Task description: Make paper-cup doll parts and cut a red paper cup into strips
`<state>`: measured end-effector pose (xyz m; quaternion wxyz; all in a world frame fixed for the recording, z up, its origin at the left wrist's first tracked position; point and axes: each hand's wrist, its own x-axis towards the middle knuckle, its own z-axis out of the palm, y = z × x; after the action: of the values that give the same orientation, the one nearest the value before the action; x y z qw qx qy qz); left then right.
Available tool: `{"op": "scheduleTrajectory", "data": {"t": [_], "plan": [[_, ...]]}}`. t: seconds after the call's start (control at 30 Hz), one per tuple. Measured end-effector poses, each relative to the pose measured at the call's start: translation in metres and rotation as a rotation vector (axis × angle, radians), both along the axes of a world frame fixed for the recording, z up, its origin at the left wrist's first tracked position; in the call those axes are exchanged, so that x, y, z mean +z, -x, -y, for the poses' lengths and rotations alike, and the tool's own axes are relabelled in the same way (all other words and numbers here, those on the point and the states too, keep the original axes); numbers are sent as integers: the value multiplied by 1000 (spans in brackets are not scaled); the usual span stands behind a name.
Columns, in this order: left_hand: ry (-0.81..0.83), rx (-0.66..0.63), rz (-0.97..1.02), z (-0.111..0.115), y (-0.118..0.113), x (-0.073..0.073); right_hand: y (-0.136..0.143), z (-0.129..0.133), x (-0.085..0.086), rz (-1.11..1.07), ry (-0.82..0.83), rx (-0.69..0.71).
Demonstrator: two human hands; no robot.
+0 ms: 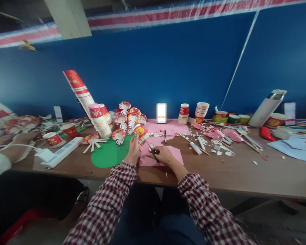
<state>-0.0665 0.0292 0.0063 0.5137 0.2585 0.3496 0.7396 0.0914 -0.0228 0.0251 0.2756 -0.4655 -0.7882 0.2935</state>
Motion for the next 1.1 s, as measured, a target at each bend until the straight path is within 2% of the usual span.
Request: {"op": "scheduleTrajectory", "data": {"t": [0.17, 0.43, 0.7, 1.1], "plan": [[5, -19, -21, 1, -4, -1, 0, -4, -4, 12, -3, -10], [11, -59, -78, 7, -8, 0, 0, -2, 0, 23, 7, 1], [14, -63, -87, 4, -8, -6, 0, -2, 2, 37, -7, -12], [15, -78, -107, 3, -8, -8, 0, -4, 1, 42, -1, -30]]}}
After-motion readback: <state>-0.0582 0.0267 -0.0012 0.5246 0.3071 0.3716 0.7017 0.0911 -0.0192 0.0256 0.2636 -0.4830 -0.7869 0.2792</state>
